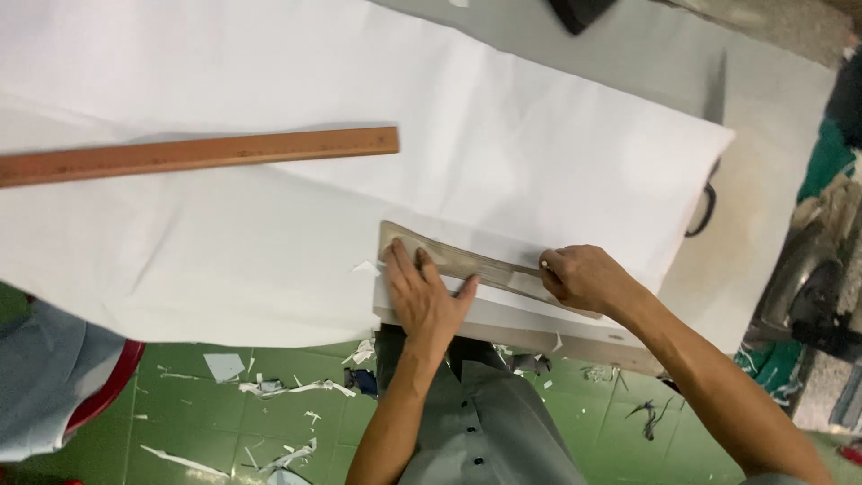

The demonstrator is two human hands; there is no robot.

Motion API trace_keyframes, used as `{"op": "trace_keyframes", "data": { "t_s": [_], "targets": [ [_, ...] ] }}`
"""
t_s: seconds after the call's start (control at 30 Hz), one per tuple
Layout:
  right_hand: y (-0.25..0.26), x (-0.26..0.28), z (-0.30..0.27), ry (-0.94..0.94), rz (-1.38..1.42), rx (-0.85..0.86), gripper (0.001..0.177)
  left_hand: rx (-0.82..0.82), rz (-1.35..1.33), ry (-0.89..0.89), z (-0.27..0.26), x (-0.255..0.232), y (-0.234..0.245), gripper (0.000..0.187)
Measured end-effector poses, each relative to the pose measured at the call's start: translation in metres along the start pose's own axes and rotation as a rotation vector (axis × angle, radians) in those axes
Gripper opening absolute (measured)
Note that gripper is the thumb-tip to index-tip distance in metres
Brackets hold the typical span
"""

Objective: The person irons a large white fabric sheet, then uses a ruler and pencil to mark a pattern on it. They then use scissors to cut the fabric along the marked lines, producing a shaped piece.

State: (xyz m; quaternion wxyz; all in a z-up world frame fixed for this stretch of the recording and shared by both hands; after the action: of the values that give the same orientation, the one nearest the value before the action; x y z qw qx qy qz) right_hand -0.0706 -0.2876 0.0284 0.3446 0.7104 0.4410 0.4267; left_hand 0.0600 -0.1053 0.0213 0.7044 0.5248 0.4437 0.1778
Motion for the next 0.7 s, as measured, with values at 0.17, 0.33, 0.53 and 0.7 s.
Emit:
{"op": "trace_keyframes", "data": {
  "t_s": [0.17, 0.33, 0.53, 0.7],
  "targets": [
    [0.012, 0.1, 0.152, 0.352, 0.221, 0.016, 0.016, -0.086, -0.039, -0.019, 0.003, -0.001, 0.007, 0.107],
    [0.084, 0.188, 0.223, 0.475, 0.504, -0.128, 0.013, -0.138, -0.049, 0.022, 0.0, 0.007, -0.005, 0.101],
    [0.05, 0.16, 0.204, 0.364, 0.673, 0.024, 0.015, -0.148, -0.041, 0.026, 0.002, 0.008, 0.0, 0.102],
    [0.033, 0.151, 0.204, 0.303, 0.692, 0.103, 0.017, -0.181, -0.049, 0.025, 0.005, 0.006, 0.006, 0.098]
  ]
}}
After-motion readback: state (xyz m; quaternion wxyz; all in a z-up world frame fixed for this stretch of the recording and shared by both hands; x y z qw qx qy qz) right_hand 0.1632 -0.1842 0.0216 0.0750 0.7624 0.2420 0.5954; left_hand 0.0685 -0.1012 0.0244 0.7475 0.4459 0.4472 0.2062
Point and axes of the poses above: each hand's wrist, its own z-axis towards the middle knuckle, its own y-axis out of the back of the hand, x = y × z, the point moved 8 cm from there along z, towards the middle knuckle, and after that the axes turned 7 degrees about y, right-handed, at the moved point
